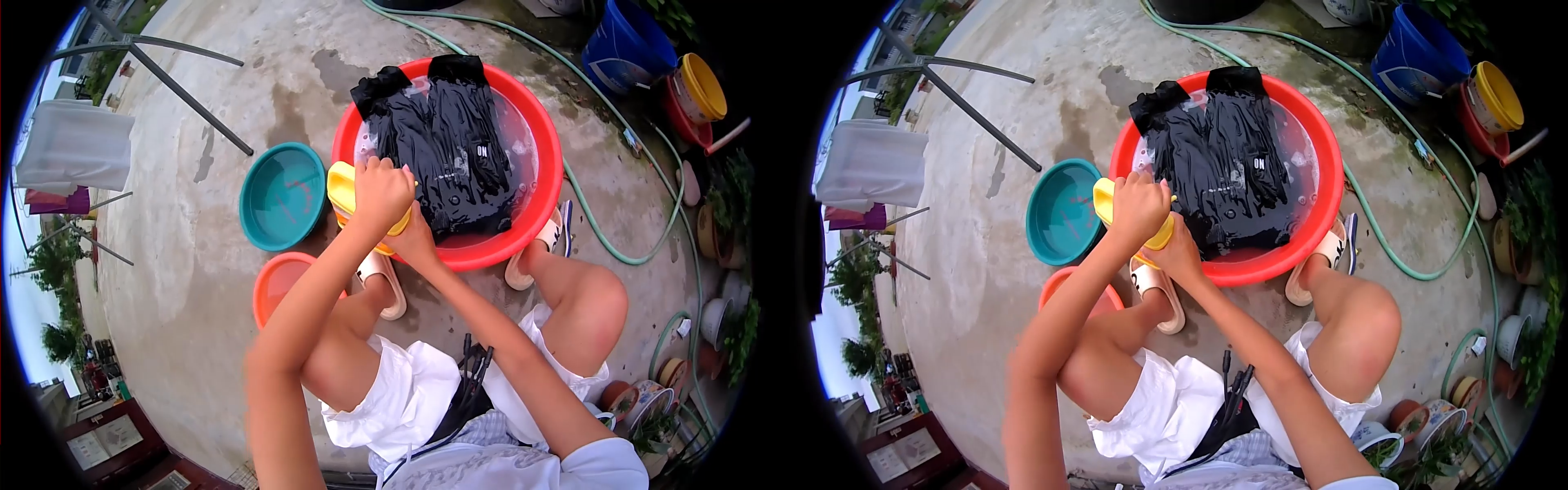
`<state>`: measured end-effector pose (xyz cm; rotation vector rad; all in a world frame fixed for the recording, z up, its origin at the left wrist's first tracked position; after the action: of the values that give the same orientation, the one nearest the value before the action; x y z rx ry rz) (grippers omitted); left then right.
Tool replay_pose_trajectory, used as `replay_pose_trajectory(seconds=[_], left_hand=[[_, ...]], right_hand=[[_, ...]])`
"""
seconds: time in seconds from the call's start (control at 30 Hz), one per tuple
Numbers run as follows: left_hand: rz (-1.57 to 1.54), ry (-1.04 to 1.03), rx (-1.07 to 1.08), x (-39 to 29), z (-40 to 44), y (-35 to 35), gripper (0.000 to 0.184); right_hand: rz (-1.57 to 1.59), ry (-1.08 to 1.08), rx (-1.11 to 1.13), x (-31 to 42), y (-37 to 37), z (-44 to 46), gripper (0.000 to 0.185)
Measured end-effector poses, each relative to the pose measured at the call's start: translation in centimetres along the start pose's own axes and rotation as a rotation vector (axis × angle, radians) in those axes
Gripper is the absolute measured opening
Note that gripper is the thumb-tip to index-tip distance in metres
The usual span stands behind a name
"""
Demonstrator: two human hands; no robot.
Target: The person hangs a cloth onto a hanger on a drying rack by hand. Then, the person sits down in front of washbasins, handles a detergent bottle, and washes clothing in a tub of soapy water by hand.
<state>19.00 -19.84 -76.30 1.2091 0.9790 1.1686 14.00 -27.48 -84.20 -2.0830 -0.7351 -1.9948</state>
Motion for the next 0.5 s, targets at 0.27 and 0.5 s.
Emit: replay_pose_trajectory(seconds=[0.27,0.5], left_hand=[[-0.133,0.138,-0.030,1.2,0.2,1.2,0.031],[-0.028,-0.016,-0.036,-0.9,-0.6,0.5,0.030]], right_hand=[[0.040,0.038,0.060,0.5,0.5,-0.2,0.070],[0.035,0.136,-0.100,-0.2,0.3,-0.5,0.069]])
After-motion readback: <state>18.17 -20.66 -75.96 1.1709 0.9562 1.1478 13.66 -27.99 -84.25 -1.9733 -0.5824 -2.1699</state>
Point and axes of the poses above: each hand's wrist, its own z-axis towards the middle knuckle, its own y-axis out of the back of the hand, x = y × z, the point moved 2 cm from there along z, towards the middle knuckle, and after that the axes turned 11 degrees about x, right-handed, at the moved point
